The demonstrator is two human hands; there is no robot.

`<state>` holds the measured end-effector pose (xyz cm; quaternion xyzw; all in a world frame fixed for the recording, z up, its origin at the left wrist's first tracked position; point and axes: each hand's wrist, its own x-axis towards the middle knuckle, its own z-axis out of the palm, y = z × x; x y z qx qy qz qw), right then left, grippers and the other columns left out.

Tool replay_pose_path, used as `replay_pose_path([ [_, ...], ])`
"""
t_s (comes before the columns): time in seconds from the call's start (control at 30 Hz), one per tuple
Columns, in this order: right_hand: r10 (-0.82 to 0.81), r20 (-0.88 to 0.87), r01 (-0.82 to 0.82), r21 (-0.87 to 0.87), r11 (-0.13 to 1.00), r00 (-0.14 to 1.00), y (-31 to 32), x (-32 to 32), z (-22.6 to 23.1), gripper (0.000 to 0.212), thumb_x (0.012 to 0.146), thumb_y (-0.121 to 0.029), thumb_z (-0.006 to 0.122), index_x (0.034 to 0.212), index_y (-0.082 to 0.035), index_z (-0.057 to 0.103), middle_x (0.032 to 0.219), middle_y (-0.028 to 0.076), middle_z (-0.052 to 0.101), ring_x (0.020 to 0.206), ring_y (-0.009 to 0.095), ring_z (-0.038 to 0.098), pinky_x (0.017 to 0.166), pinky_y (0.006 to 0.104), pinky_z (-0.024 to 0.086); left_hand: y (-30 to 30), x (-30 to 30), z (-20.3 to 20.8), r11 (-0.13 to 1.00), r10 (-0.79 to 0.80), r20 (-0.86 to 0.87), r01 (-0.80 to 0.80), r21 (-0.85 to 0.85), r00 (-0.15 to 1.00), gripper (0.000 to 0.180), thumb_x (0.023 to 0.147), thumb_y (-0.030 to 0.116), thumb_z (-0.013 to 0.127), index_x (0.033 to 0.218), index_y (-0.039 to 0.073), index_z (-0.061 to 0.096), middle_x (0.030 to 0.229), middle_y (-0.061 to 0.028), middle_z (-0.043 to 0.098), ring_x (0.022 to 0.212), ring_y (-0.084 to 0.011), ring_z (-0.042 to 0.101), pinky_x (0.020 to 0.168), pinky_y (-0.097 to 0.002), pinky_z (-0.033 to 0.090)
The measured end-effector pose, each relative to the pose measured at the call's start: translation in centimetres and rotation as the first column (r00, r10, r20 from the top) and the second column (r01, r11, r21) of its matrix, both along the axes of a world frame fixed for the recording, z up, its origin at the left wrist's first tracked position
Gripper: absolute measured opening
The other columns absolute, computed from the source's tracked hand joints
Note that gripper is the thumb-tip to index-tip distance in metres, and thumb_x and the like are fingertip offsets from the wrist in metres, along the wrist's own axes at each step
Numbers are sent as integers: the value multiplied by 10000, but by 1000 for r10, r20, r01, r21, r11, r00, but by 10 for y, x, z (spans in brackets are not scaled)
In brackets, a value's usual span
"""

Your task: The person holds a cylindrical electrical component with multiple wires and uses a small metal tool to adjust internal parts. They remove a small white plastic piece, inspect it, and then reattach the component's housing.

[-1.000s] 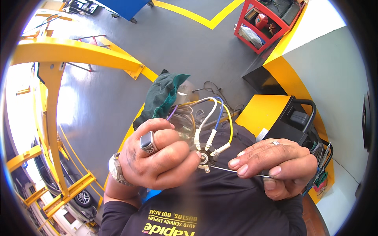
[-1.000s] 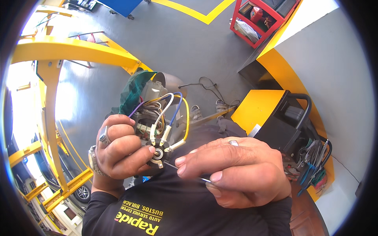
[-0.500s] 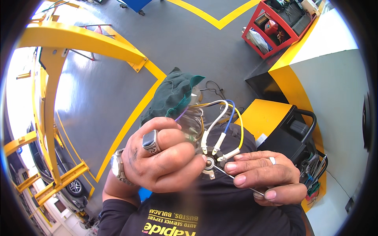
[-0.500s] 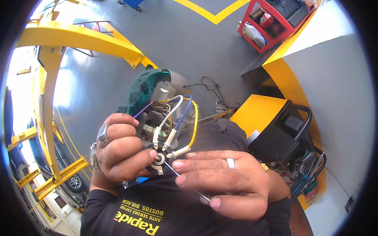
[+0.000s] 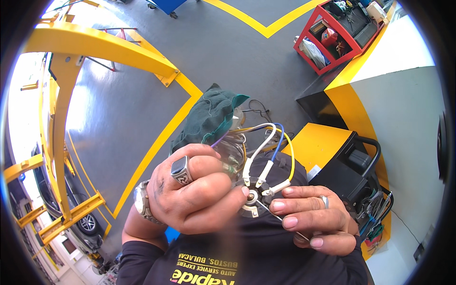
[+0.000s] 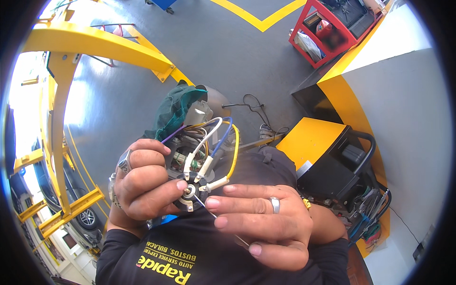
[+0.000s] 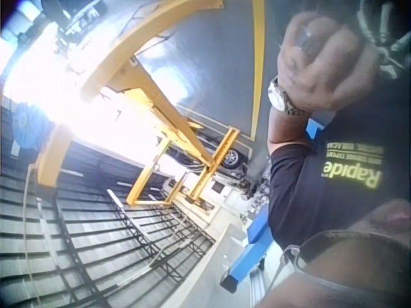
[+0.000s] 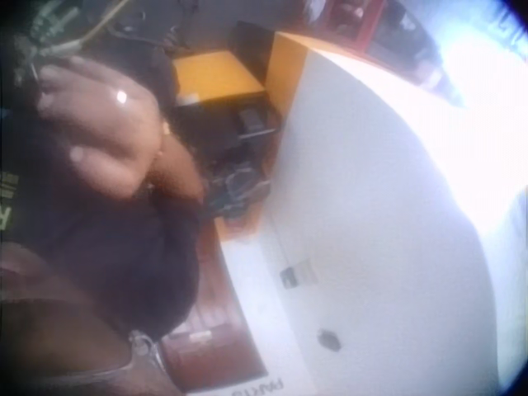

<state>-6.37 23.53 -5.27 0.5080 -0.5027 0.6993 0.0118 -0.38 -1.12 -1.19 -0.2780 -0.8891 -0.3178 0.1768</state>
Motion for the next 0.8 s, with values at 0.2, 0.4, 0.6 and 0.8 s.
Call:
replay_pose_path([
  [0.2, -156, -64, 155, -17, 988, 986, -8, 5, -7, 499, 786, 135, 719, 1105, -53, 385, 1080, 260, 675, 971, 412, 728, 874, 540, 586, 1, 0, 0, 1000, 12, -5, -12, 12, 1000, 385, 608, 51, 754, 991, 77, 719, 881, -39, 537, 770, -216, 603, 729, -398, 586],
  [0.4, -100, -78, 105, 65, 992, 992, -4, -9, 0, 272, 880, -32, 717, 1069, -26, 521, 1065, 233, 683, 991, 367, 722, 866, 474, 598, 2, 1, 1, 1000, 19, -11, -19, -1, 1000, 385, 616, 48, 749, 1000, 74, 722, 885, -32, 543, 779, -215, 604, 726, -391, 585],
  [0.6, -142, -137, 160, 130, 979, 980, -4, -17, 10, 225, 855, -19, 707, 1018, -14, 552, 1022, 219, 700, 931, 346, 727, 818, 459, 614, 0, 0, -2, 999, 31, -10, -31, 9, 999, 376, 627, 54, 749, 1001, 74, 718, 873, -33, 548, 776, -219, 600, 719, -393, 581],
  [0.8, -159, -155, 176, 100, 979, 975, -7, -13, 10, 295, 808, 28, 697, 1038, -2, 514, 1019, 249, 688, 933, 380, 726, 812, 488, 616, -2, 0, -1, 999, 35, -17, -34, 17, 999, 370, 649, 65, 758, 1017, 72, 713, 875, -36, 556, 774, -224, 607, 723, -393, 583],
])
